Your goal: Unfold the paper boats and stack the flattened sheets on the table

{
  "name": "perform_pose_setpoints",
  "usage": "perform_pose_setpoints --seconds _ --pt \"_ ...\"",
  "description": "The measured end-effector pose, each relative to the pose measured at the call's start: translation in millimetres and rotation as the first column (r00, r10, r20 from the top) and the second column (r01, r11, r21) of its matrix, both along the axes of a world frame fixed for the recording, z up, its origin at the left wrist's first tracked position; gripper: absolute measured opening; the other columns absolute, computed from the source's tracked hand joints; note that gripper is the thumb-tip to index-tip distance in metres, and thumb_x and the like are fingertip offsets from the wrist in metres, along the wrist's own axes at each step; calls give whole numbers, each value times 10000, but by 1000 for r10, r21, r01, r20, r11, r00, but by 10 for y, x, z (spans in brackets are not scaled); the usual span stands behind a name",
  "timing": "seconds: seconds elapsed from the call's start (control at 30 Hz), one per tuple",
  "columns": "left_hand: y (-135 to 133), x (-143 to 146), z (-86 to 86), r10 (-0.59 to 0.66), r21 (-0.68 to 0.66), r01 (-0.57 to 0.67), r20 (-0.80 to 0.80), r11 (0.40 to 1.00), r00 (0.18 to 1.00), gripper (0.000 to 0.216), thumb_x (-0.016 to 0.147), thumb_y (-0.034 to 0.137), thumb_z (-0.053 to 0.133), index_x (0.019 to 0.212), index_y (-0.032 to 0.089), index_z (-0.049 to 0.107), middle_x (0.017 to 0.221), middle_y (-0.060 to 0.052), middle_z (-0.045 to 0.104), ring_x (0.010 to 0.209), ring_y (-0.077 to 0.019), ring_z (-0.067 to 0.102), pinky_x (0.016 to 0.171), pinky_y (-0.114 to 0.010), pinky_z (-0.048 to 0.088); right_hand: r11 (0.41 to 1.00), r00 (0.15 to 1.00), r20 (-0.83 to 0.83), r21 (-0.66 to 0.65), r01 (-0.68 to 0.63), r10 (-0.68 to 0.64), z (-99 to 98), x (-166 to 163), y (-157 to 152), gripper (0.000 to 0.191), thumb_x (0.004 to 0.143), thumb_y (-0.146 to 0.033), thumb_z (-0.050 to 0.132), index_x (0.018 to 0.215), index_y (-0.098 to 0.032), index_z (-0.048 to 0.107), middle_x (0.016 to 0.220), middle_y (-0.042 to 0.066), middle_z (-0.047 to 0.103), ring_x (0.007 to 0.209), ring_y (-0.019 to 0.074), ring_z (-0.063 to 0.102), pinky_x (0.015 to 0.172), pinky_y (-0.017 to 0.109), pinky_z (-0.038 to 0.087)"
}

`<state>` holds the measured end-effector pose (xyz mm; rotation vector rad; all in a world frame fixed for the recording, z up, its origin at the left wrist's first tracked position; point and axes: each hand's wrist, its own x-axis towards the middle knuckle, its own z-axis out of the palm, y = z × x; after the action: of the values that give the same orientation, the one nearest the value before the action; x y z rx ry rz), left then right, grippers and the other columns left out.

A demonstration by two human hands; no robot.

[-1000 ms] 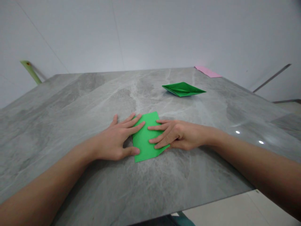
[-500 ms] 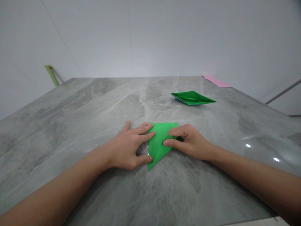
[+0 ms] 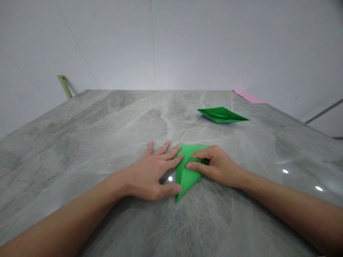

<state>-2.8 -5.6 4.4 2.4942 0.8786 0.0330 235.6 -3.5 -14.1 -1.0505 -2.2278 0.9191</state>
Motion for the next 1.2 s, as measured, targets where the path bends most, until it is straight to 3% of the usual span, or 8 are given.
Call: perform_pose_setpoints --seconds 0.37,0.6,0.77,1.0,1.2 --pt "-18 29 -81 45 24 -44 -44 999 998 1134 772 750 592 1593 210 27 1638 -191 129 1509 -421 1 1110 -746 -71 995 991 93 27 94 -97 -19 2 14 332 882 -363 591 612 -177 540 563 -49 464 549 103 426 540 255 300" --pt "-17 24 -98 43 6 -42 -25 999 999 1197 721 776 620 1592 187 48 1641 -192 126 1515 -416 -3 1109 -742 -103 992 982 141 43 120 -125 -27 -68 42 276 878 -353 615 665 -177 609 597 -31 547 573 120 482 574 265 325" --pt "-11 44 -88 79 -7 -80 -33 997 996 1243 706 774 627 1587 147 15 1640 -218 92 1517 -408 22 1134 -715 -79 979 972 157 130 154 -174 -45 -79 59 186 849 -322 672 732 -179 655 710 7 617 703 168 563 662 293 380" --pt "-20 53 -74 129 4 -129 -19 992 991 1004 849 688 544 1586 197 72 1652 -172 109 1523 -372 68 1156 -700 -12 981 965 194 119 152 -173 -36 -101 69 152 845 -274 688 729 -190 638 743 14 616 756 188 572 707 317 405" --pt "-28 60 -88 152 12 -152 -14 988 988 1093 786 675 637 1585 183 75 1651 -170 116 1526 -360 81 1156 -700 -25 977 965 184 135 163 -187 -43 -126 67 146 842 -263 701 730 -196 636 740 6 629 748 180 573 703 312 410"
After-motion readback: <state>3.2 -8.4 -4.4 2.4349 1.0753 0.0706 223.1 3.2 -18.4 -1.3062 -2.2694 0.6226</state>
